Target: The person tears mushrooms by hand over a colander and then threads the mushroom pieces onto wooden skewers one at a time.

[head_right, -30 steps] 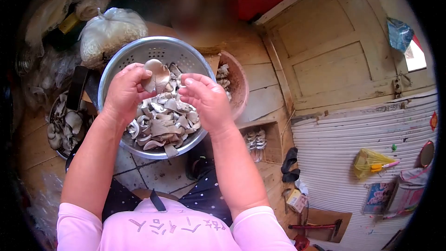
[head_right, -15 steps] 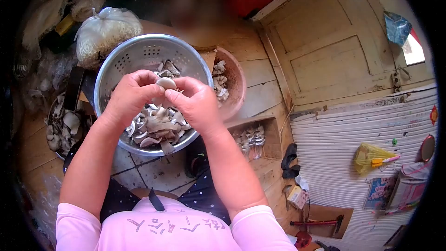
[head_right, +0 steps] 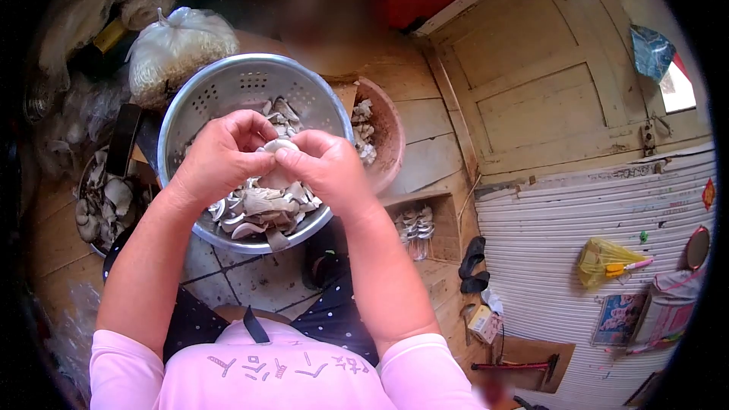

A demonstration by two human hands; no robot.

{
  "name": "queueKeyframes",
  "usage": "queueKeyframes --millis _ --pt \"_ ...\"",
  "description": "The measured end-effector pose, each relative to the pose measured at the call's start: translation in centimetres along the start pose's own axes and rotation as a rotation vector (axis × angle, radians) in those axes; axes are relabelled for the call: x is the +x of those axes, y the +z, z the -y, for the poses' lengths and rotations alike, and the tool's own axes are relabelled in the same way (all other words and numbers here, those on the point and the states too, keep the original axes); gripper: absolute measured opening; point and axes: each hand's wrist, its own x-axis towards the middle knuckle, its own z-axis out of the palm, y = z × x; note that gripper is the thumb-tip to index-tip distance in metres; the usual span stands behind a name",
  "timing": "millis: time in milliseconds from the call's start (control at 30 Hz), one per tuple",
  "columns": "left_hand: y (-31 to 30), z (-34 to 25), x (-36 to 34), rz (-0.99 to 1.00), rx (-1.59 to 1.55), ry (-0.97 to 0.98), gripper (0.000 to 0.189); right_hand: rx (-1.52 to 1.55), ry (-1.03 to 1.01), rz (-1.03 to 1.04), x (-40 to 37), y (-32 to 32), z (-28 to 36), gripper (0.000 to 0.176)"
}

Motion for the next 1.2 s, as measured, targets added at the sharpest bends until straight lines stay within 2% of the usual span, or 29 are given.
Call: queueKeyframes --millis 200,367,467,800,867,1200 --pt "0.0 -0.3 -0.1 0.044 -0.057 -0.029 0.025 0.053 -0.048 0.026 0.1 -0.3 -0.6 0.02" --pt "0.2 -1.0 -0.5 0.098 -0.27 -0.02 0.031 0.162 -0.012 0.01 0.0 -0.7 -0.9 0.019" --pt "0.2 -0.8 -0.3 0.101 -0.297 -0.032 0.034 0.234 -0.013 0.012 0.0 -0.9 -0.8 0.018" --pt "0.4 -0.4 -0.2 0.063 -0.262 -0.103 0.032 0.219 -0.041 -0.059 0.0 -1.2 -1.0 0.019" --pt "0.4 -0.2 -0.2 0.142 -0.224 -0.192 0.03 0.22 -0.047 -0.073 0.1 -1.2 -1.0 0.019" --pt "0.5 -0.3 -0.2 0.06 -0.281 -0.197 0.022 0.132 -0.083 -0.071 -0.1 -0.9 -0.5 0.019"
